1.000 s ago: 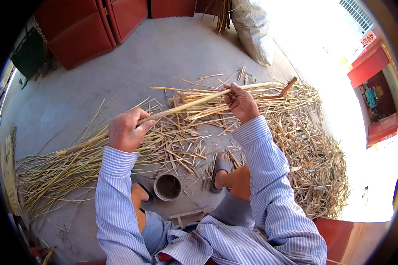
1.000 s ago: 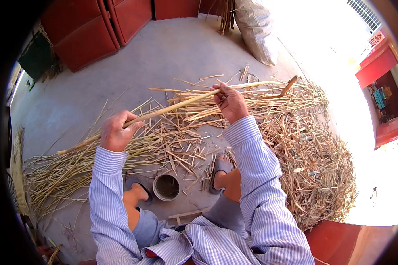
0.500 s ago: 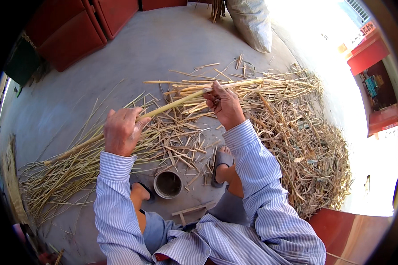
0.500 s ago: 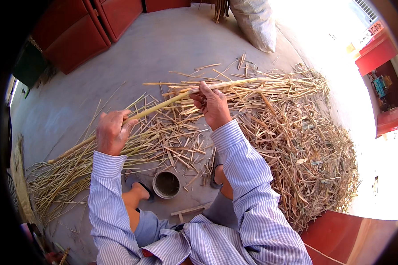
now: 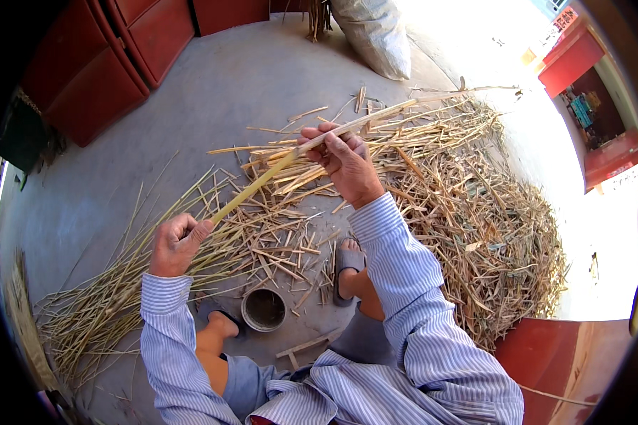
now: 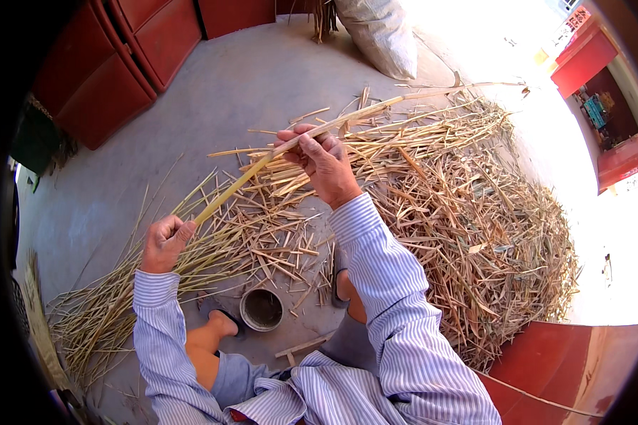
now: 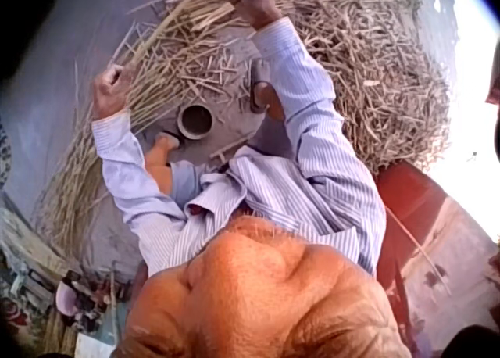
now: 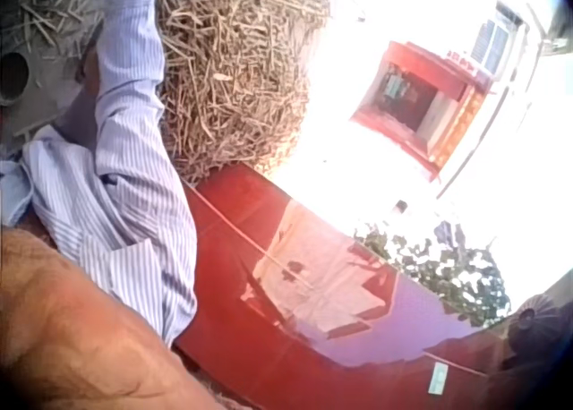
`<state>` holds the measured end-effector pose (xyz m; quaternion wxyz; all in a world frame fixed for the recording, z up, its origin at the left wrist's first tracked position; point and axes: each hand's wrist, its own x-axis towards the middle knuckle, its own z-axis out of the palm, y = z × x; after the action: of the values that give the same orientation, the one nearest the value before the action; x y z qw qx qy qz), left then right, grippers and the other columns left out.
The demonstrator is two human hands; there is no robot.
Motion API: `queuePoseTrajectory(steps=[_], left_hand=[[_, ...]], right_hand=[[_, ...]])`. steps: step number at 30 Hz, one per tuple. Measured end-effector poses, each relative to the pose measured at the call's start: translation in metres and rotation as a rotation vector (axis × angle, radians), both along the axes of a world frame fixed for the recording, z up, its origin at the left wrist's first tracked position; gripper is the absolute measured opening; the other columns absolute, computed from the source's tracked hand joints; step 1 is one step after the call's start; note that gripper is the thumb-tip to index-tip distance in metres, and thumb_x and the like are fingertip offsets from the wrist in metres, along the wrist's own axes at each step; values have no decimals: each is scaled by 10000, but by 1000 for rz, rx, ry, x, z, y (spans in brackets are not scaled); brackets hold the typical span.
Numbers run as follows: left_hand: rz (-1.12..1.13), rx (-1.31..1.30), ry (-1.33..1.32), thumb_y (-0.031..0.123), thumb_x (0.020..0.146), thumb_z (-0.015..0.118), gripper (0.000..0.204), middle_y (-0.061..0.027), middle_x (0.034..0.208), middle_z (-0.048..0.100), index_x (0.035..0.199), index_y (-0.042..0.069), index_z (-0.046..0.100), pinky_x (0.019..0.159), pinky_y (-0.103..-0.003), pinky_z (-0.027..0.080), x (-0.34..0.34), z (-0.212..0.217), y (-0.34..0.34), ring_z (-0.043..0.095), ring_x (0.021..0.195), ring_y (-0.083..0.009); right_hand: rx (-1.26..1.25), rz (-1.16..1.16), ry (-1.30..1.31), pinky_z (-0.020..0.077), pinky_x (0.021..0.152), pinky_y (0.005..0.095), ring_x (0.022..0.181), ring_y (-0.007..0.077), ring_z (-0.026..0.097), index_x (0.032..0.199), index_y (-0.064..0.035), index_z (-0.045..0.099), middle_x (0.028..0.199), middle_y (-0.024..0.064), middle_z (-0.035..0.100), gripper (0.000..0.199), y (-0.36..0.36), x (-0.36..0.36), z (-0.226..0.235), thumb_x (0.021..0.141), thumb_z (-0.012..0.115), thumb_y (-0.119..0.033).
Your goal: The person sits on the floor and repeatedly strips dried straw stalks by hand, separating the fibrous strands from the main stem. The separated fibers are placed into a pile on the floor, while the remaining stalks are set aside.
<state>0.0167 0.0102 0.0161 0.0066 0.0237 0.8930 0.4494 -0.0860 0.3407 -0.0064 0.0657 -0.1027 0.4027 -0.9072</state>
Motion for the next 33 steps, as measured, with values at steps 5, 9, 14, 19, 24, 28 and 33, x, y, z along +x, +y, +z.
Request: queuePoseTrajectory(steps=[5, 9, 14, 19, 24, 28, 33], left_hand=[[-28, 6, -35, 422, 890, 690, 472, -11, 540, 494, 692, 2, 600, 463, -303, 317, 6, -10, 1, 438, 497, -101], [31, -269, 345, 438, 864, 697, 470, -80, 557, 521, 701, 10, 588, 472, -353, 355, 11, -15, 17, 491, 494, -207], [7, -573, 657, 370, 810, 745, 352, -90, 609, 561, 743, 56, 602, 503, -402, 393, 11, -20, 30, 538, 544, -298], [-20, -749, 796, 291, 768, 785, 273, -65, 635, 581, 788, 88, 604, 513, -402, 406, 8, -20, 26, 543, 548, -271], [5, -766, 807, 296, 774, 782, 277, -65, 619, 576, 770, 81, 606, 525, -395, 397, 4, -20, 40, 528, 535, -274], [54, -609, 670, 359, 859, 697, 372, -103, 588, 531, 665, 76, 553, 521, -430, 390, -5, -15, 43, 506, 528, -309], [180, -708, 628, 354, 916, 632, 436, -148, 550, 489, 605, 75, 509, 523, -443, 379, -10, -19, 23, 468, 508, -363]], right_hand=[[47, -181, 14, 580, 812, 309, 992, 258, 681, 1094, -20, 602, 1077, 154, 688, 207, 17, -8, 0, 984, 570, -193], [187, -309, -93, 579, 722, 257, 910, 207, 697, 1020, -26, 615, 1022, 139, 701, 200, 15, -6, 5, 985, 573, -218], [252, -382, -181, 561, 638, 224, 804, 165, 704, 972, -31, 604, 947, 125, 710, 223, 21, -7, -2, 975, 593, -253], [382, -388, -310, 550, 585, 239, 690, 173, 701, 934, -23, 597, 833, 101, 688, 271, 21, -7, -5, 952, 628, -291], [413, -364, -187, 545, 562, 247, 602, 156, 663, 899, -29, 589, 733, 76, 657, 276, 29, -4, -8, 960, 613, -298], [67, -496, 77, 547, 590, 248, 622, 144, 649, 951, -34, 603, 773, 79, 675, 252, 34, 5, 18, 987, 569, -281], [-58, -888, -616, 543, 671, 250, 812, 161, 664, 1095, 7, 572, 937, 105, 679, 273, 120, -15, -30, 966, 604, -232]])
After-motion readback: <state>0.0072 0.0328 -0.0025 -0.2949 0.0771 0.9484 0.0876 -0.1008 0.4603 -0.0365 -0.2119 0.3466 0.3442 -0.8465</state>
